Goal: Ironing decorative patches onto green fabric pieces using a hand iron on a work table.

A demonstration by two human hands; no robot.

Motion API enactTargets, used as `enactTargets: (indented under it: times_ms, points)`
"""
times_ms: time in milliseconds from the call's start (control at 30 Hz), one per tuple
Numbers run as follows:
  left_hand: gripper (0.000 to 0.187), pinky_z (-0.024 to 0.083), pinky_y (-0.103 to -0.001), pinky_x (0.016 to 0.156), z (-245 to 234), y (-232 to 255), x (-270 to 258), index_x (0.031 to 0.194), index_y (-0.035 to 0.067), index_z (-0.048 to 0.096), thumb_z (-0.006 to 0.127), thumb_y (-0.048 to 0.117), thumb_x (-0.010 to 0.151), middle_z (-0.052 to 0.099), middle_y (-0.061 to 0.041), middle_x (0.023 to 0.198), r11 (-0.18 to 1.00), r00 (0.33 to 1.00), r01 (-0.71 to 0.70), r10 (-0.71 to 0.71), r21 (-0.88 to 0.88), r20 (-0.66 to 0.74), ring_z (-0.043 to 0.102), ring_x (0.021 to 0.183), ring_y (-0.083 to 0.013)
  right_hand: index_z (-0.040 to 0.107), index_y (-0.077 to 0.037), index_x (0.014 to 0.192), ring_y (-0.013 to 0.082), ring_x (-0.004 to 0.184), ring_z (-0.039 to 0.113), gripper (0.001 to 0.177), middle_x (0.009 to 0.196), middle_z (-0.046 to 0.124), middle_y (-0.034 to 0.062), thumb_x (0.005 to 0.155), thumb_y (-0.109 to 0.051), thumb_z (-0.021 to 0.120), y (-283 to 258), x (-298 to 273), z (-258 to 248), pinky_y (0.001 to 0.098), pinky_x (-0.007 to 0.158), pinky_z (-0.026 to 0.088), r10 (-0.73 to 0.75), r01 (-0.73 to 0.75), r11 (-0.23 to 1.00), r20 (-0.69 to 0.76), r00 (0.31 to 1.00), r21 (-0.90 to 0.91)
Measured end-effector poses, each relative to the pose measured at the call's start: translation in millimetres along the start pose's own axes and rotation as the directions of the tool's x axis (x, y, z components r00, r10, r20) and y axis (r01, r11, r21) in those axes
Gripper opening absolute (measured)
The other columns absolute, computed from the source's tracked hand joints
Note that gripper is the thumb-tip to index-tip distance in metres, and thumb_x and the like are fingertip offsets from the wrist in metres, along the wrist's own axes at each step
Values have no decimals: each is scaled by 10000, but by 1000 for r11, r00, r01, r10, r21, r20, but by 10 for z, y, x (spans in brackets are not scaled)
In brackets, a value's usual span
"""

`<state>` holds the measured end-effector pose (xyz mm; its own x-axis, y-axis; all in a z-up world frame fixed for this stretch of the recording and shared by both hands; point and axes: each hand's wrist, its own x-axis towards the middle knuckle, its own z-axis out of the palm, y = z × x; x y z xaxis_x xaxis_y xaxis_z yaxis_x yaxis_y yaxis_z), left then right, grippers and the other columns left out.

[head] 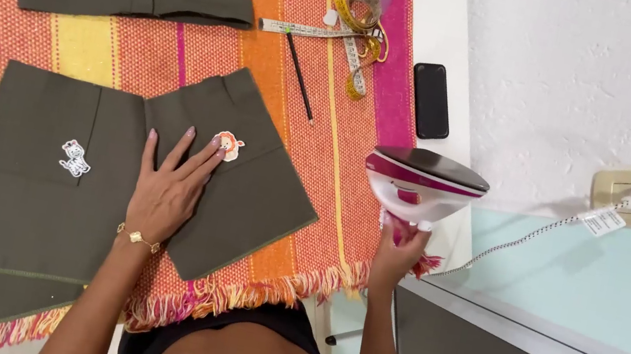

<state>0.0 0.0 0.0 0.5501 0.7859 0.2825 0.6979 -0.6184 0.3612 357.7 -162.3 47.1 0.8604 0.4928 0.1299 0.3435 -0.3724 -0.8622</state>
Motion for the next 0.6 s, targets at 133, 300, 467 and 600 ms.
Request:
enactTargets:
  times_ms: [133,300,467,600]
  points:
    - [518,143,-688,1356,0,12,-1,1650,383,478,464,257,1148,436,220,1730,1000,1000,10,-9,21,-16,366,1637,-211,554,-54,1480,274,1099,634,525,1228,591,142,1046,-165,830,538,249,29,451,985,529,-9,6,996,-37,999,-89]
    - [579,166,-705,1337,-49,31,27,1695,407,403,475,249,1143,391,170,1763,1000,1000,1,-1,-1,-20,378,1617,-245,517,-84,1581,373,1326,641,536,1396,657,225,1102,-192,733,-111,401,-92,552,1144,496,-93,94,996,167,982,2]
    - [586,164,-701,1328,-61,39,53,1715,355,396,467,241,1145,392,98,1779,1000,999,-11,10,-26,-36,395,1603,-262,712,-78,1341,398,1062,749,487,1113,748,244,1128,-510,642,-1009,979,-208,524,926,575,-61,247,926,533,844,-285]
    - [578,161,-688,1329,-96,55,54,1718,288,413,483,228,1147,390,35,1793,999,999,-5,2,-49,-48,395,1602,-282,700,-32,1369,437,1108,763,529,1165,772,265,1121,-493,626,-1133,1105,-70,536,916,590,42,429,776,716,696,-463]
